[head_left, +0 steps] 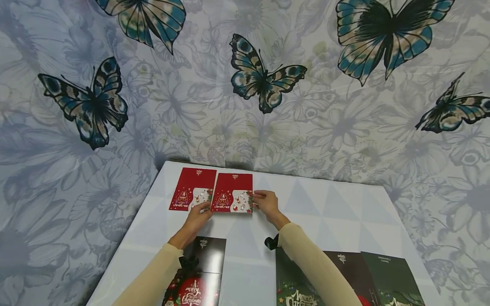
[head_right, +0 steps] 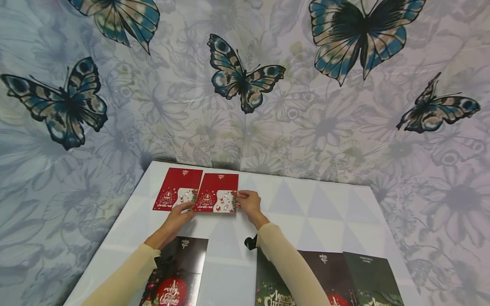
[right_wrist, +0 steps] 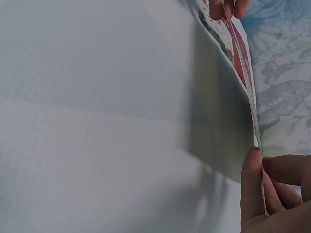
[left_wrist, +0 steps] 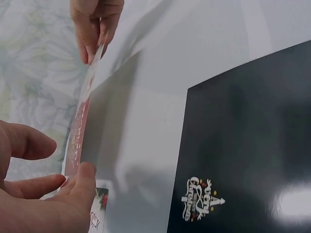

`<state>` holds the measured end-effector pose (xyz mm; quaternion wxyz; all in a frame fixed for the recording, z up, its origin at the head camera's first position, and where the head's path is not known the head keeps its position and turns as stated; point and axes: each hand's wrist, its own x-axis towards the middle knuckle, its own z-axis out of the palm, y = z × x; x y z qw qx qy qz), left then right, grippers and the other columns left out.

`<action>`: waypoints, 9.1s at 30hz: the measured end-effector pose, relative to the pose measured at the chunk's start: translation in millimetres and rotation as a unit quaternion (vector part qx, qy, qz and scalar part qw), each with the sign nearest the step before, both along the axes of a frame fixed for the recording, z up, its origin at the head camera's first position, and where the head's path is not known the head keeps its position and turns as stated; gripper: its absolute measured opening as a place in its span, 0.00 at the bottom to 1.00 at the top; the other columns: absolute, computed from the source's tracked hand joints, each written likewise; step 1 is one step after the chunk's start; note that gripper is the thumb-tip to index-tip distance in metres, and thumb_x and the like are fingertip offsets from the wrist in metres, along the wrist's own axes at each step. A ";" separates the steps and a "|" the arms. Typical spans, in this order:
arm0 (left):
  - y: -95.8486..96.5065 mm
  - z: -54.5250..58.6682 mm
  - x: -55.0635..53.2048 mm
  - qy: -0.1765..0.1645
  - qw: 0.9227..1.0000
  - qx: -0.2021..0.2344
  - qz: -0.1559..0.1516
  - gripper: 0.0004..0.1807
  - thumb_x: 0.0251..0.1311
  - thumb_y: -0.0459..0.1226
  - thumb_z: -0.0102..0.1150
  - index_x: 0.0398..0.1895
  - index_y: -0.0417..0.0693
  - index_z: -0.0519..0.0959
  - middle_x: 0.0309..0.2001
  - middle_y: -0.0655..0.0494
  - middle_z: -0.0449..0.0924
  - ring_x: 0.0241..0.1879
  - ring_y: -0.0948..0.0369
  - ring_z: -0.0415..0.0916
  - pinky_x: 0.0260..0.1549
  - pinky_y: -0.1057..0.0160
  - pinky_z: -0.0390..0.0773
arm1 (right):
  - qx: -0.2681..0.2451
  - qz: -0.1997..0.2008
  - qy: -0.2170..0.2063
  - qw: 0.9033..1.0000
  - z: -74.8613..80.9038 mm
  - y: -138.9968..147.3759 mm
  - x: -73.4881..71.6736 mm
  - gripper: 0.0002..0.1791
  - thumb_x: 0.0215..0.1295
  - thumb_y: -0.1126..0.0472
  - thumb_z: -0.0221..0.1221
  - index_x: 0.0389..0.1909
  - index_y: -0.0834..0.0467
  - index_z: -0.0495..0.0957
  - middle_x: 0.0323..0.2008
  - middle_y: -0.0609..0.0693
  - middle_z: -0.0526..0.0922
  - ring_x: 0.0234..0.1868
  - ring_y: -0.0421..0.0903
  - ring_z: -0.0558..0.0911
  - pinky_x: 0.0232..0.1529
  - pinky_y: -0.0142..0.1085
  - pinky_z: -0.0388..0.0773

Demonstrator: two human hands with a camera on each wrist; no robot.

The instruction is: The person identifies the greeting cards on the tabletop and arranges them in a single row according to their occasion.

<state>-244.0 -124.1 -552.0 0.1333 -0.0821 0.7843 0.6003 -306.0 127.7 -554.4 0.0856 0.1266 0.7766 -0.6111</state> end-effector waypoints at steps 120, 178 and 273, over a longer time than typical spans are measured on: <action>-109.9 -13.1 106.4 -0.029 0.996 -0.079 -0.022 0.20 0.63 0.30 0.59 0.58 0.37 0.79 0.54 0.41 0.83 0.45 0.56 0.82 0.38 0.60 0.80 | -0.105 0.252 -0.063 0.960 -6.1 4.7 118.6 0.19 0.68 0.67 0.60 0.58 0.70 0.76 0.58 0.66 0.79 0.52 0.49 0.82 0.49 0.48 0.84; -101.6 -13.0 132.5 -0.067 0.996 -0.051 -0.035 0.22 0.64 0.38 0.63 0.59 0.34 0.78 0.56 0.39 0.82 0.54 0.50 0.80 0.46 0.57 0.81 | -0.180 0.267 -0.118 0.939 -13.2 -17.7 161.6 0.17 0.67 0.72 0.59 0.55 0.72 0.78 0.53 0.64 0.84 0.45 0.45 0.86 0.44 0.43 0.86; 12.5 14.1 43.6 0.067 0.994 0.081 0.004 0.25 0.66 0.28 0.59 0.66 0.43 0.73 0.61 0.42 0.73 0.47 0.57 0.83 0.43 0.68 0.81 | -0.155 0.026 0.018 0.987 13.3 37.5 103.8 0.24 0.64 0.70 0.63 0.62 0.62 0.77 0.62 0.60 0.77 0.41 0.41 0.85 0.42 0.35 0.84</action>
